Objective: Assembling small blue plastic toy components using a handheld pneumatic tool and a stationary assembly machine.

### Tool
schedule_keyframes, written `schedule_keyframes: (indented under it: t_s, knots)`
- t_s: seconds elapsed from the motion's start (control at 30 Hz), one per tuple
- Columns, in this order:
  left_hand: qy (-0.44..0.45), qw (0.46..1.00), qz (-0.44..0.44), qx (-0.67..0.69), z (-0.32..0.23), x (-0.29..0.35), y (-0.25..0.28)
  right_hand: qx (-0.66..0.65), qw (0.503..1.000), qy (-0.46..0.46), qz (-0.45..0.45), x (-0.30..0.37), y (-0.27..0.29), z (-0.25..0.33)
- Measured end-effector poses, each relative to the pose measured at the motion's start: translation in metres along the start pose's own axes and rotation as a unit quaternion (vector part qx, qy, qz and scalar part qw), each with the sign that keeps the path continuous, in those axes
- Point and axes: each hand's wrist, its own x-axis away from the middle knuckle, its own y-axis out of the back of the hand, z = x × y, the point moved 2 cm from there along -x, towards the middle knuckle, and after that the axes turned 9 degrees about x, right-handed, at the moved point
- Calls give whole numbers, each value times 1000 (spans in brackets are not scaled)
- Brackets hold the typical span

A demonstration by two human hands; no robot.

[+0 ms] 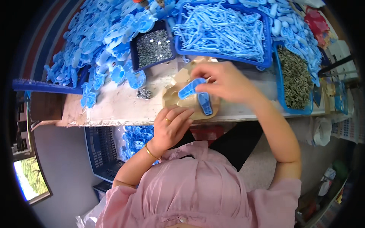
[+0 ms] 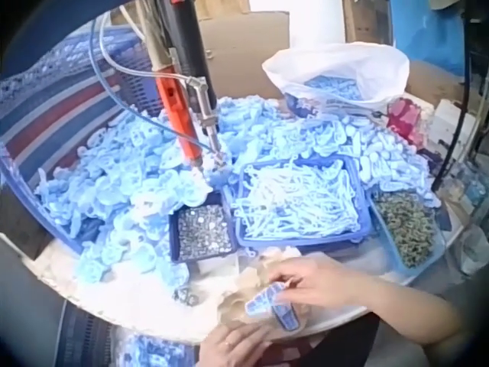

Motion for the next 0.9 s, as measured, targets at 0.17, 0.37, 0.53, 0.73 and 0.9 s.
schedule_keyframes:
  t_s: [0.17,0.37,0.53,0.73,0.9]
  knots:
    - [41,996,-65,-36,36,11,35,256,939,181,142,-32,-54,-10]
    - [110,975,-157,-111,109,-13,85,362,867,305,152,-32,-73,-4]
    - [63,953,-182,-233,188,-79,124,345,904,248,52,-22,-79,7]
    - [106,937,-66,-326,236,-137,149,323,918,232,-14,-16,-70,12]
    - [135,907,-160,-366,236,-147,179,293,935,196,-36,-6,-61,0]
